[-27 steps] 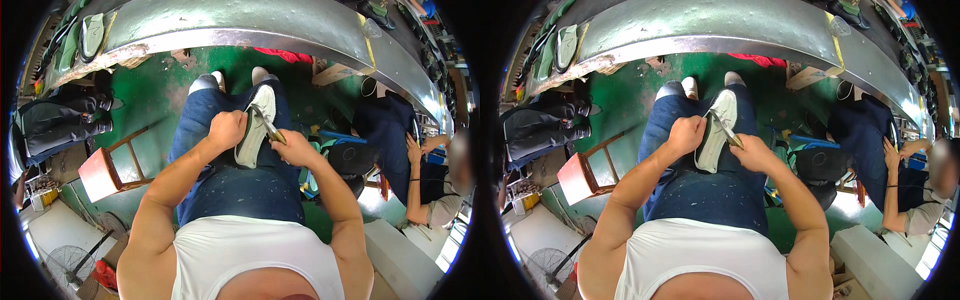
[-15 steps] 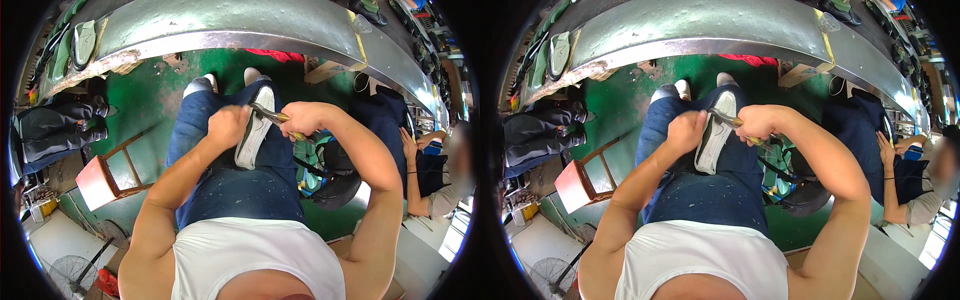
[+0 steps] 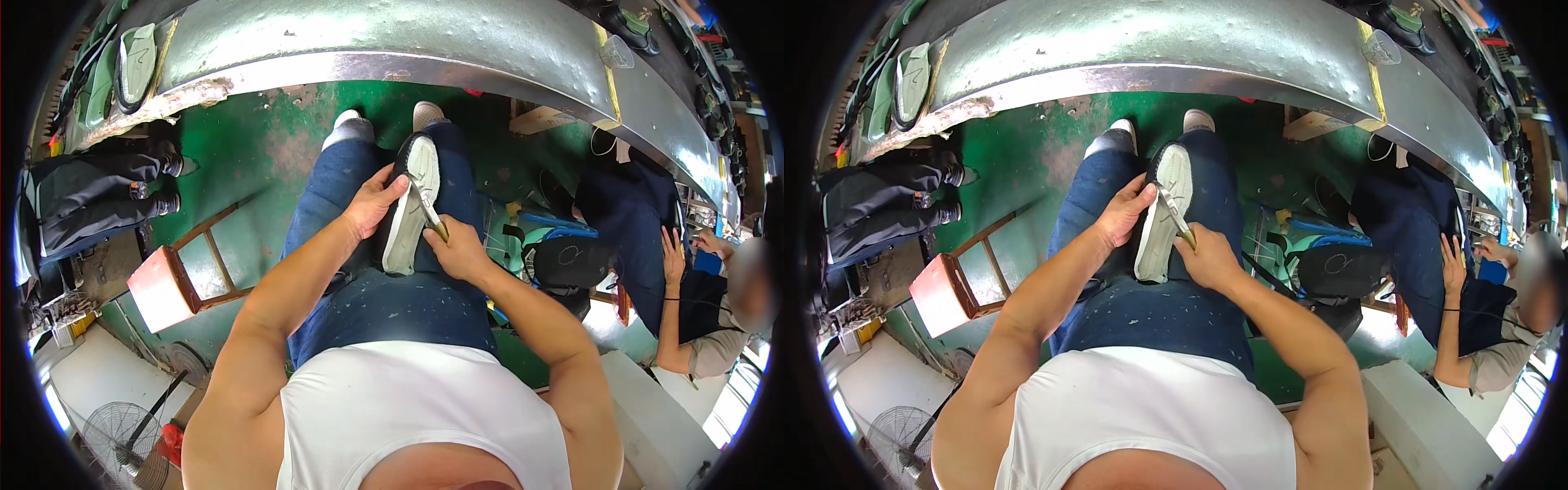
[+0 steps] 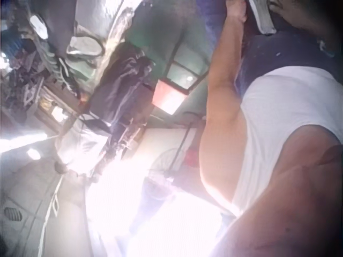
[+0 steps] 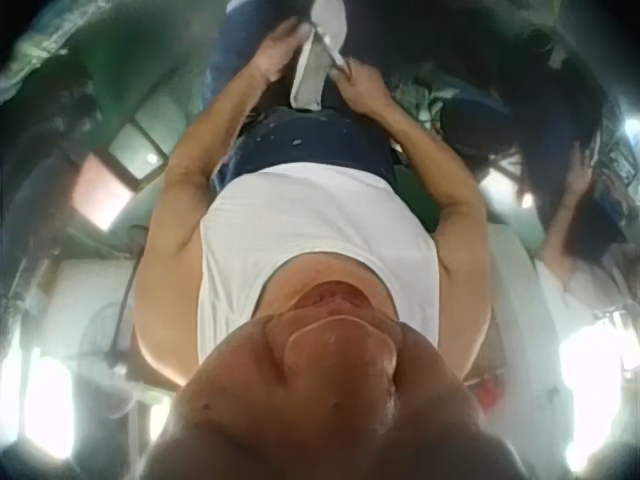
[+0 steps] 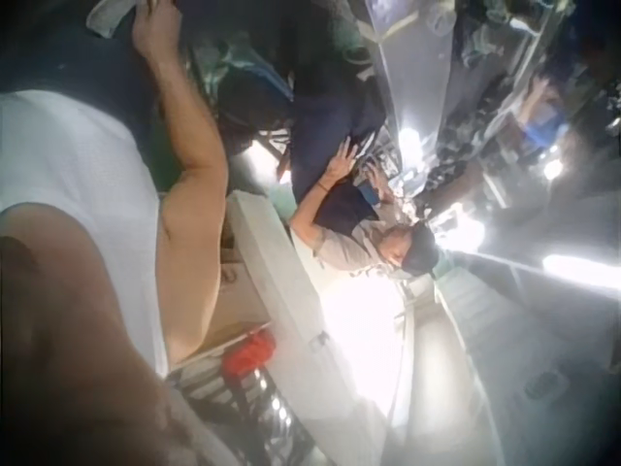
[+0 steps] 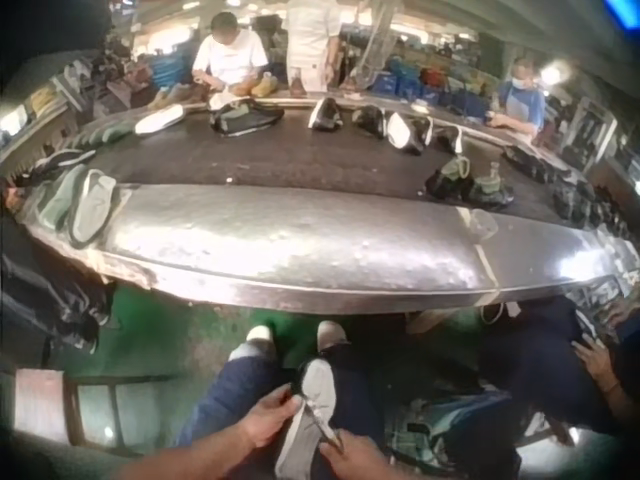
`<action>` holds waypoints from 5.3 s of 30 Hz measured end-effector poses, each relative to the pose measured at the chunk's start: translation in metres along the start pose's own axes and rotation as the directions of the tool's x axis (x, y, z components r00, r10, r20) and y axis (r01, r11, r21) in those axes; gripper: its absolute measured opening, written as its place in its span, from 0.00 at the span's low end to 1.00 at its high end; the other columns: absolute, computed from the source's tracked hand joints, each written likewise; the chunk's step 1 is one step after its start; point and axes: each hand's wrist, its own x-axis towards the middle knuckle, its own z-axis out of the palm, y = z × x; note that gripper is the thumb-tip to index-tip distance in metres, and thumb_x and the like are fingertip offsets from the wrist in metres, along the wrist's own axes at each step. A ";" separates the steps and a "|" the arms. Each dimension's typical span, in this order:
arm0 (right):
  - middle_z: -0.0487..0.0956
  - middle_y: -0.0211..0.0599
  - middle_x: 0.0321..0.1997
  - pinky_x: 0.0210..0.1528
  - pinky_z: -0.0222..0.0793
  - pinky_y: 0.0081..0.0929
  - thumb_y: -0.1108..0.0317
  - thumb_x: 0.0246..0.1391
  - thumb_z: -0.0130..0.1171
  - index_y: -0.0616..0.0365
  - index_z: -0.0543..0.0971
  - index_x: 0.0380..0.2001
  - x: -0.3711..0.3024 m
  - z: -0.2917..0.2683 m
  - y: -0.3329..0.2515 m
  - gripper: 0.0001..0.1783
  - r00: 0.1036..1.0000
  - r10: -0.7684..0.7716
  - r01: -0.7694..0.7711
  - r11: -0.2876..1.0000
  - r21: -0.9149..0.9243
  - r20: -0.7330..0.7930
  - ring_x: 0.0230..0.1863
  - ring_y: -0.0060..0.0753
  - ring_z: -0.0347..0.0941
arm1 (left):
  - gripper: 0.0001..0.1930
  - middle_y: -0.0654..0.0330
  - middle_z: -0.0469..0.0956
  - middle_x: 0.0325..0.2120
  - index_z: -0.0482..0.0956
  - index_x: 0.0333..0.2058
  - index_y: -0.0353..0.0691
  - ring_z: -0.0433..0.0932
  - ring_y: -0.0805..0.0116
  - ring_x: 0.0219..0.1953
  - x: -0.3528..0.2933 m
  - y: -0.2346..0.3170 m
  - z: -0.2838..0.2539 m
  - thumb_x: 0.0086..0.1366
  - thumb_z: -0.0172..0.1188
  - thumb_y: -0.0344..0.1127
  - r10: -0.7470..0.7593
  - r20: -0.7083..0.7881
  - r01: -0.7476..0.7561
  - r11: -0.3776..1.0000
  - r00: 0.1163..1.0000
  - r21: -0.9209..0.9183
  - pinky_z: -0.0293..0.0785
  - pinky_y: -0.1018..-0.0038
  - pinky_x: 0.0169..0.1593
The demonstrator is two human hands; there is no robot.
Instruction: Manually pulling and stretching shoe uppers over lasts using a lasting pincer and hammer to secure them.
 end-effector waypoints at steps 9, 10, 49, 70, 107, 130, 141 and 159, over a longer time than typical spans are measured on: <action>0.77 0.30 0.23 0.16 0.59 0.19 0.59 0.66 0.55 0.60 0.76 0.32 0.001 -0.005 0.003 0.15 0.906 0.205 -0.403 0.684 0.608 0.371 0.15 0.17 0.65 | 0.36 0.57 0.78 0.51 0.67 0.64 0.39 0.77 0.65 0.52 0.002 0.003 0.016 0.62 0.69 0.49 0.002 -0.072 0.001 0.999 0.997 0.036 0.73 0.67 0.58; 0.76 0.29 0.23 0.16 0.58 0.19 0.59 0.66 0.56 0.59 0.76 0.31 -0.003 0.002 0.002 0.14 0.926 0.204 -0.373 0.631 0.680 0.319 0.15 0.17 0.63 | 0.36 0.57 0.78 0.51 0.67 0.64 0.39 0.77 0.65 0.52 0.001 0.003 0.018 0.62 0.69 0.49 0.000 -0.077 0.003 0.999 0.997 0.032 0.73 0.67 0.58; 0.76 0.62 0.49 0.55 0.72 0.36 0.70 0.55 0.59 0.82 0.69 0.53 -0.037 -0.064 -0.017 0.27 0.906 -0.302 0.412 0.789 -0.457 0.296 0.51 0.54 0.75 | 0.28 0.68 0.83 0.40 0.71 0.57 0.52 0.78 0.79 0.35 0.013 0.044 0.034 0.59 0.69 0.47 -0.337 -0.169 0.375 0.776 0.926 0.507 0.55 0.76 0.25; 0.82 0.48 0.37 0.41 0.73 0.49 0.62 0.57 0.62 0.59 0.76 0.41 -0.049 -0.021 0.023 0.14 0.994 -0.086 0.099 0.974 -0.204 0.071 0.39 0.55 0.79 | 0.31 0.57 0.80 0.45 0.67 0.59 0.38 0.79 0.68 0.47 0.013 0.021 0.019 0.62 0.68 0.44 -0.133 -0.078 0.154 0.865 0.988 0.477 0.75 0.69 0.49; 0.80 0.61 0.38 0.47 0.71 0.51 0.52 0.67 0.49 0.66 0.76 0.39 -0.053 -0.011 0.024 0.23 0.976 -0.109 0.148 0.966 -0.210 0.187 0.43 0.66 0.76 | 0.74 0.31 0.36 0.70 0.18 0.67 0.27 0.38 0.45 0.75 -0.066 -0.038 -0.007 0.48 0.77 0.49 -0.063 0.188 -0.131 0.508 0.980 0.851 0.40 0.65 0.75; 0.78 0.47 0.27 0.35 0.72 0.39 0.56 0.58 0.63 0.60 0.78 0.41 -0.006 -0.142 -0.035 0.18 0.968 -0.192 0.183 0.981 -0.066 -0.161 0.30 0.53 0.78 | 0.38 0.47 0.77 0.52 0.63 0.63 0.22 0.76 0.64 0.53 -0.099 0.282 0.051 0.66 0.65 0.46 0.583 -0.018 -0.401 0.581 0.813 0.708 0.72 0.66 0.58; 0.77 0.49 0.29 0.33 0.68 0.42 0.62 0.56 0.64 0.62 0.78 0.40 0.132 -0.250 -0.111 0.15 0.843 -0.396 0.235 0.880 -0.413 -0.364 0.30 0.56 0.75 | 0.39 0.56 0.71 0.56 0.58 0.67 0.42 0.67 0.58 0.60 0.092 0.514 0.020 0.62 0.62 0.50 0.665 0.339 0.576 -0.747 0.666 0.332 0.58 0.59 0.63; 0.75 0.32 0.20 0.23 0.64 0.28 0.54 0.61 0.61 0.61 0.77 0.31 0.443 -0.432 -0.056 0.18 0.764 0.124 -0.047 0.989 0.137 -0.633 0.20 0.23 0.69 | 0.20 0.50 0.80 0.46 0.78 0.47 0.34 0.76 0.51 0.51 0.221 0.565 -0.072 0.67 0.57 0.46 0.742 0.342 0.358 -0.605 0.576 0.711 0.70 0.60 0.58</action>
